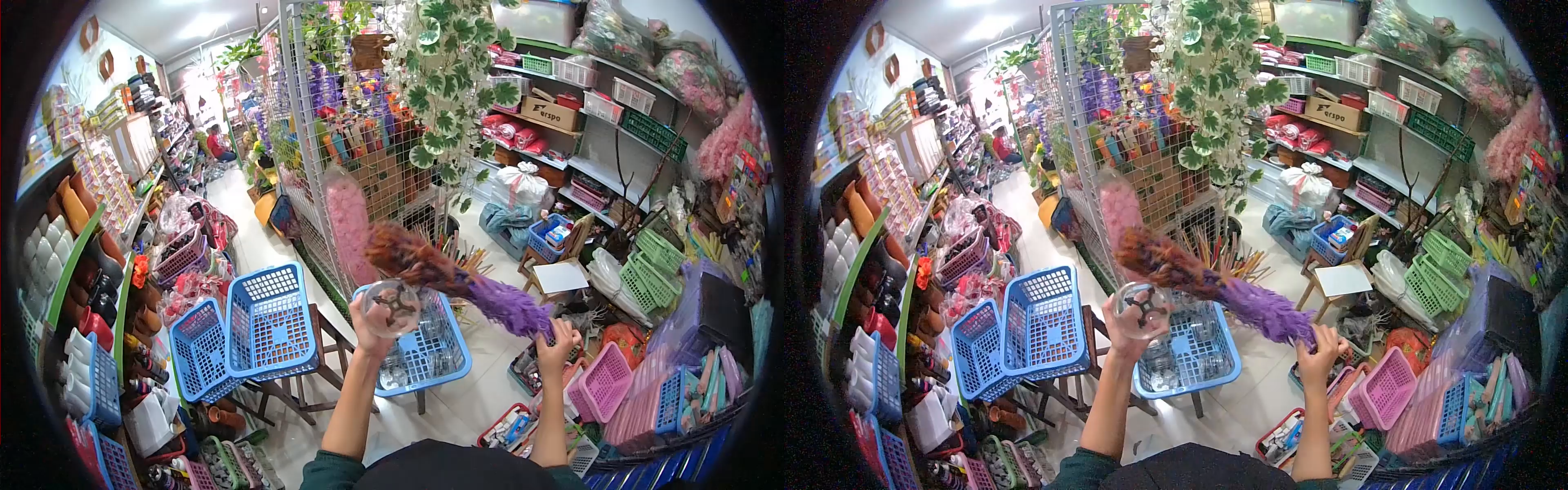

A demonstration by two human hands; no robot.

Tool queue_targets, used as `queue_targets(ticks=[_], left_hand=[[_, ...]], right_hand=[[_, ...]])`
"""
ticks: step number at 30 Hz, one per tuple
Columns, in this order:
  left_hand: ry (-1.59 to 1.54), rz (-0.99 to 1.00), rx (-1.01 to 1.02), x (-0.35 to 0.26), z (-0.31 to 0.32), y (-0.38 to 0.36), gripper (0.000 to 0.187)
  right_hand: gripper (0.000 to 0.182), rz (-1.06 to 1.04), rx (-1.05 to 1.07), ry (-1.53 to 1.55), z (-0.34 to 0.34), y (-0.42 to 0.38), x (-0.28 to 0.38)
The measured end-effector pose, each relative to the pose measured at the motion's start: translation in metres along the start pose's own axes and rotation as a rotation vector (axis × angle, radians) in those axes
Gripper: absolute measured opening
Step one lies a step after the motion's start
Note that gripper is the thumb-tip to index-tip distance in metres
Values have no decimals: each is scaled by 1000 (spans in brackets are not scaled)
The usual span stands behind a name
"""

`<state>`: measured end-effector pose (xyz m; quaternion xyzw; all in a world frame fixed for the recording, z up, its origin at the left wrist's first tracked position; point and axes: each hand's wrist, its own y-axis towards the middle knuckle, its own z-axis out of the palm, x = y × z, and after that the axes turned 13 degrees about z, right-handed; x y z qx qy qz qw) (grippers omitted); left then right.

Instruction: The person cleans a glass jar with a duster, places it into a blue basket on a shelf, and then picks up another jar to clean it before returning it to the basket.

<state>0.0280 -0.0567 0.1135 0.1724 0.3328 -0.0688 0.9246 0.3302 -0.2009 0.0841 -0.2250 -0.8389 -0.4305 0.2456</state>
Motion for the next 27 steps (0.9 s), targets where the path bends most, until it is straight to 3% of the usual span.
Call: queue_targets(ticks=[3, 4, 9, 11, 12, 15, 17, 20, 22, 24, 26, 27], left_hand=[[-66, -8, 127, -4, 2, -2, 75], [-65, -22, -16, 0, 16, -4, 71], [-36, -148, 113, 18, 1, -5, 75], [-322, -158, 69, 7, -12, -7, 76], [-402, -103, -69, 0, -6, -5, 74], [-370, -90, -22, 12, -15, -2, 70], [-271, -124, -141, 12, 7, -6, 63], [-774, -128, 26, 20, -8, 2, 59], [-596, -30, -161, 4, 5, 17, 60], [-498, 28, -203, -1, 20, 9, 60], [-779, -112, 227, 15, -3, 8, 64], [-777, -116, 224, 17, -3, 8, 64]], right_hand=[[29, 18, 77, 35, 4, -3, -3], [29, -6, 87, 13, 4, -3, 6], [29, 22, 129, 118, 19, -6, 9], [28, 13, 130, 135, 12, -5, 1], [28, 37, 167, 102, 7, -4, -4], [29, 54, 192, 54, 12, -15, -9], [28, 93, 152, 133, 27, -25, -7], [30, 87, 215, 134, 28, -38, -24], [32, 90, 349, 106, 17, -38, -25], [30, 111, 286, 127, 26, -42, -25], [31, 170, 213, 141, 39, -44, -25], [31, 174, 214, 140, 45, -47, -30]])
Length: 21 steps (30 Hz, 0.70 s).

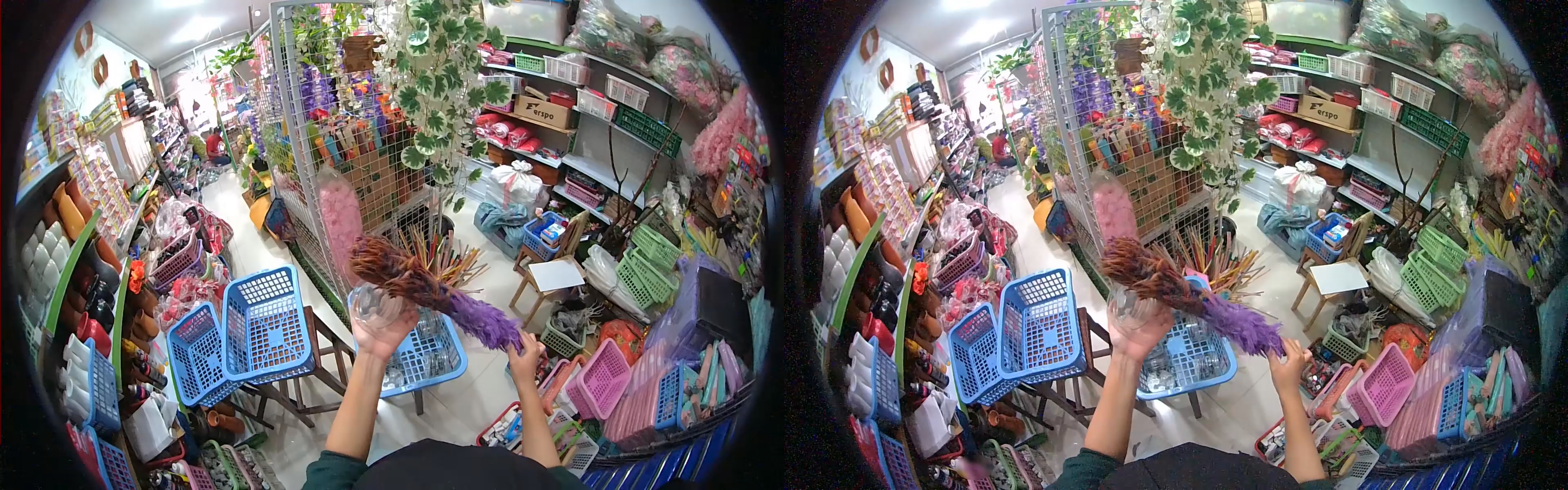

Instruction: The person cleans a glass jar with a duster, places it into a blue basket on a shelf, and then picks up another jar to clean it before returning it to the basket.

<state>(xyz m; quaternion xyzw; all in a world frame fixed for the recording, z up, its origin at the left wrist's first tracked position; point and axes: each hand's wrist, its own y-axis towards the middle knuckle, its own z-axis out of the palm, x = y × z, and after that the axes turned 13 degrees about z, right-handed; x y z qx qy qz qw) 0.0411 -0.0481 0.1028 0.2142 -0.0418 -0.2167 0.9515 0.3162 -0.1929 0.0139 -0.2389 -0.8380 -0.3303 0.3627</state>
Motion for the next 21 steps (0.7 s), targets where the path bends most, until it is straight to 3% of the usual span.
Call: queue_targets(ticks=[2, 3, 4, 7, 9, 10, 12, 13, 14, 16, 17, 20, 21], left_hand=[[-890, -57, -310, 3, -1, 5, 65], [-29, 238, -234, 2, -4, 5, 61], [-201, 70, 196, 1, -8, 9, 56], [-122, 135, 166, 3, 5, 2, 55], [186, 197, -266, 9, 21, 0, 57], [187, 197, -265, 7, 10, -1, 57], [-148, 151, -21, -2, -23, -5, 57], [-195, 134, -10, 1, -6, -3, 54], [-195, 140, -13, 3, 6, -3, 54], [116, 230, -309, 7, 18, -4, 53], [-93, 175, -200, -1, -17, -10, 55], [42, 203, -106, 6, -15, -10, 62], [31, 117, -173, 4, -13, -15, 67]], right_hand=[[32, -147, -29, 63, 9, 1, -12], [33, -157, 41, 35, 5, -2, -6], [33, -159, 42, 34, 3, -3, -2], [40, 51, 190, 1, -2, -5, 20], [41, 59, 172, 20, 8, -4, 17], [41, 61, 151, 40, 12, -3, 17], [39, -8, 163, -7, 12, -6, 19], [34, -111, 106, 13, 13, -8, 21], [29, -212, 51, 33, 13, -9, 21], [30, -122, 34, 52, 17, -9, 17], [31, -33, 9, 70, 19, -8, 16], [32, -165, 9, 55, 18, -17, 25], [33, -199, 58, 5, 15, -19, 28]])
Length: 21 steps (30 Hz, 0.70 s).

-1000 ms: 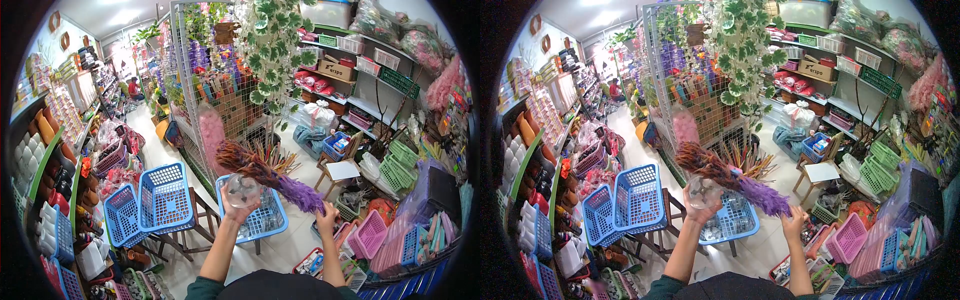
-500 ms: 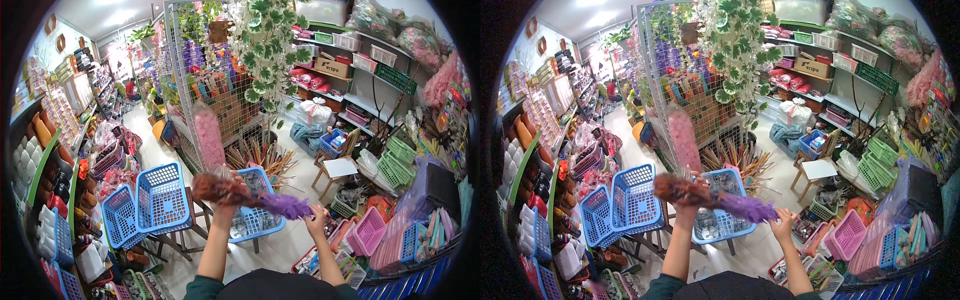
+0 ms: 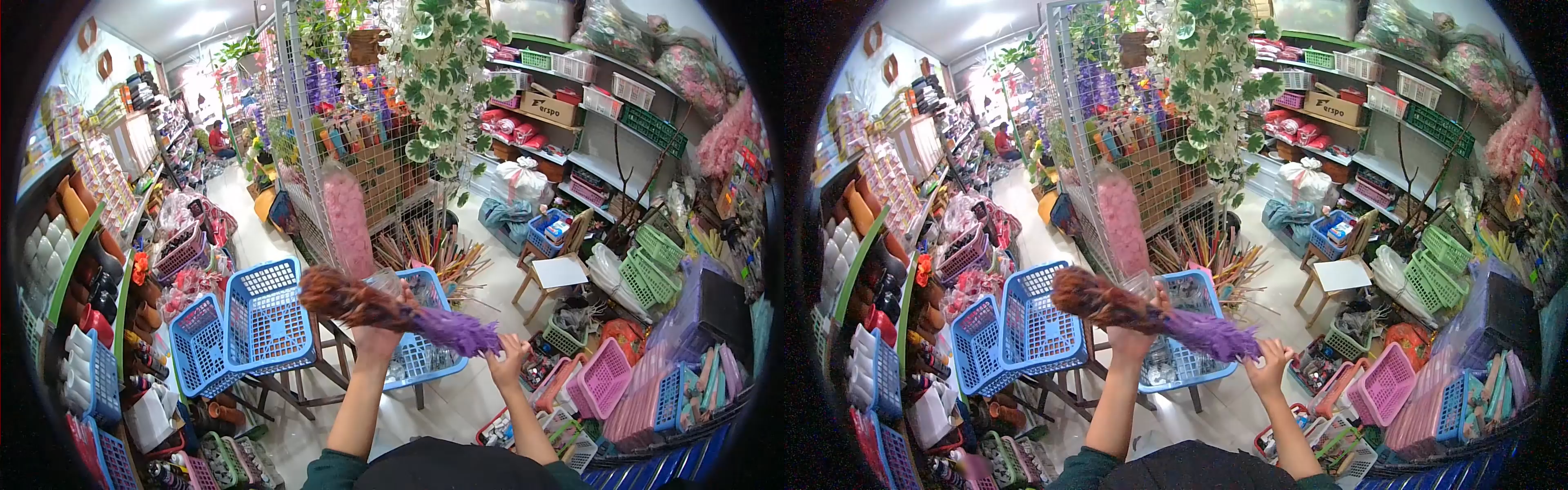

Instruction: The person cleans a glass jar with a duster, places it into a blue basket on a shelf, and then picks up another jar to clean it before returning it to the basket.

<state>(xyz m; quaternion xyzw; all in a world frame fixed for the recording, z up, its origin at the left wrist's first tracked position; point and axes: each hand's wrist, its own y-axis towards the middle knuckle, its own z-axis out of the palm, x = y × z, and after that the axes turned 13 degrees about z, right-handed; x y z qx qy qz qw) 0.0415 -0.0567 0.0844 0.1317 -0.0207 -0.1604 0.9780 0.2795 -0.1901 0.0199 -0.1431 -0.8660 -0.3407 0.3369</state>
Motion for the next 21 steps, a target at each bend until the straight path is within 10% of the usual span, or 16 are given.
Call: queue_targets(ticks=[9, 10, 15, 17, 21], left_hand=[[98, 223, -21, 12, 8, -3, 79], [823, 386, 27, 16, 5, -2, 76], [245, 159, 187, -2, -16, -4, 52], [1269, 600, 141, 14, -58, 2, 65], [816, 447, -53, 39, -45, -4, 64]], right_hand=[[32, 15, -178, 54, -12, 6, 7], [32, -7, -147, 11, -14, 8, 10], [35, 58, -126, -104, -31, 18, -16], [34, 33, -166, -27, -21, 14, -17], [32, 36, -200, 55, -20, 8, -2]])
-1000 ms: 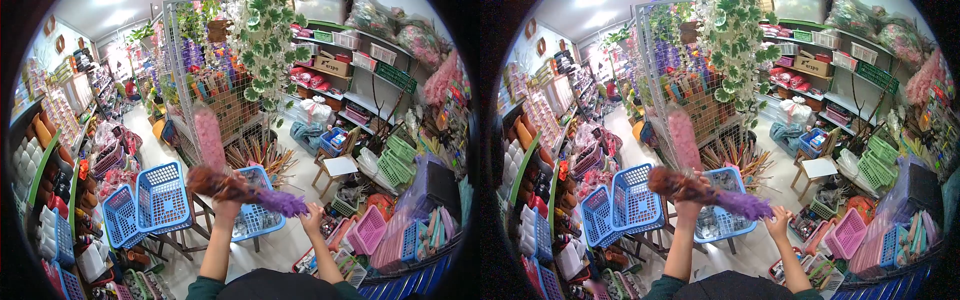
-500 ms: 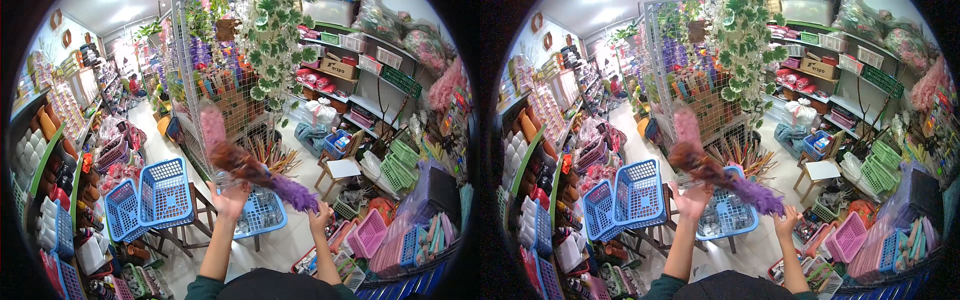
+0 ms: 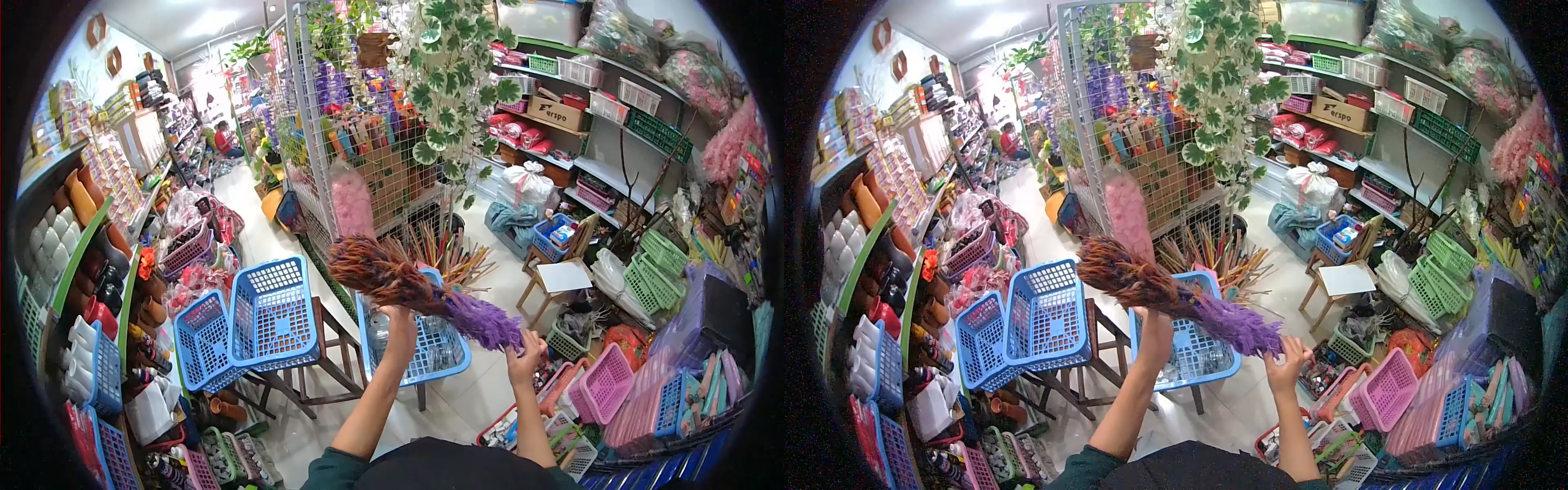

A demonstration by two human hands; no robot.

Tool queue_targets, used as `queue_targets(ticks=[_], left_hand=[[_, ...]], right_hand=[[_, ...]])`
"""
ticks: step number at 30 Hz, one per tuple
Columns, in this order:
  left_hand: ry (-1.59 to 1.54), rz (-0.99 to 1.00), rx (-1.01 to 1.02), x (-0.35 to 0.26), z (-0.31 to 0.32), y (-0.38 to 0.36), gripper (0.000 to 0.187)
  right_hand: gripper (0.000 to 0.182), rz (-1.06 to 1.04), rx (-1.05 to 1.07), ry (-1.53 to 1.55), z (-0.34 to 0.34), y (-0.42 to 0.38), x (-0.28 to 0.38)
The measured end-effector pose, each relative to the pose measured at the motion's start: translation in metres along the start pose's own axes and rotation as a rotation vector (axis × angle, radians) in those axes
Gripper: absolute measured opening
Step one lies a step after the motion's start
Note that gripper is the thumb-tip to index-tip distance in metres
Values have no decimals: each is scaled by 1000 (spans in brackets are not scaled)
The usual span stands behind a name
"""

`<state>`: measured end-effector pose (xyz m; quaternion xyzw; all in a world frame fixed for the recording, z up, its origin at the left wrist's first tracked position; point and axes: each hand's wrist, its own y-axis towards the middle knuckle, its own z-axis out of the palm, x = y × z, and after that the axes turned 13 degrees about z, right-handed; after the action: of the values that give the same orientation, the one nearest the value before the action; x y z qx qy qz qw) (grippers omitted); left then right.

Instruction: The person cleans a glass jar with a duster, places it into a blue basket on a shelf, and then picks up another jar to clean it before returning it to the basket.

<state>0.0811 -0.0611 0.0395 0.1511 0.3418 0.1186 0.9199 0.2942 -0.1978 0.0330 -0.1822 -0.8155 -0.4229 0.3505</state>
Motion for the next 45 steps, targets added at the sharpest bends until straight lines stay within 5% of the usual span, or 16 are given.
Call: queue_targets(ticks=[4, 6, 8, 9, 12, 16, 18, 20, 23, 26, 27, 31, 34, 35, 45], left_hand=[[22, 111, 79, -34, 7, 15, 61], [-19, 14, 87, -12, -20, 21, 67], [1190, 403, 557, 22, -40, 9, 63], [382, 141, 117, 8, 4, -8, 49], [304, 99, 165, -28, 14, 8, 39], [424, 180, 381, -37, -2, 21, 65], [1023, 351, 391, -49, 22, 5, 91], [1193, 422, 482, -64, 47, -4, 89], [976, 436, 482, -71, 34, 11, 83], [1212, 425, 362, -73, 15, 14, 99], [1192, 421, 487, -75, 21, 18, 109], [1014, 421, 465, -53, 11, 13, 117], [983, 167, 542, -53, -28, 42, 114], [1080, 461, 383, -72, -4, 35, 112], [1279, 386, 488, -76, -3, 41, 117]], right_hand=[[32, 13, 105, -83, -20, 5, -23], [33, -2, 78, -83, -13, 3, -22], [34, -9, -16, 2, -1, 0, -14], [34, -15, -24, 14, 1, 2, -4], [35, -35, 53, -32, -12, 11, -11], [34, -57, 87, -147, -27, 19, -21], [34, -86, 6, -103, -16, 24, -15], [35, 31, 21, -111, -8, 31, -9], [32, -34, 54, -96, -18, 34, -20], [31, -62, 86, -125, -21, 34, -22], [33, -6, 44, -143, -17, 36, -23], [37, -42, -7, -171, -18, 44, -19], [38, -194, 45, -179, -47, 56, -16], [40, -160, 12, -253, -52, 58, -15], [41, -150, -42, -364, -70, 75, -2]])
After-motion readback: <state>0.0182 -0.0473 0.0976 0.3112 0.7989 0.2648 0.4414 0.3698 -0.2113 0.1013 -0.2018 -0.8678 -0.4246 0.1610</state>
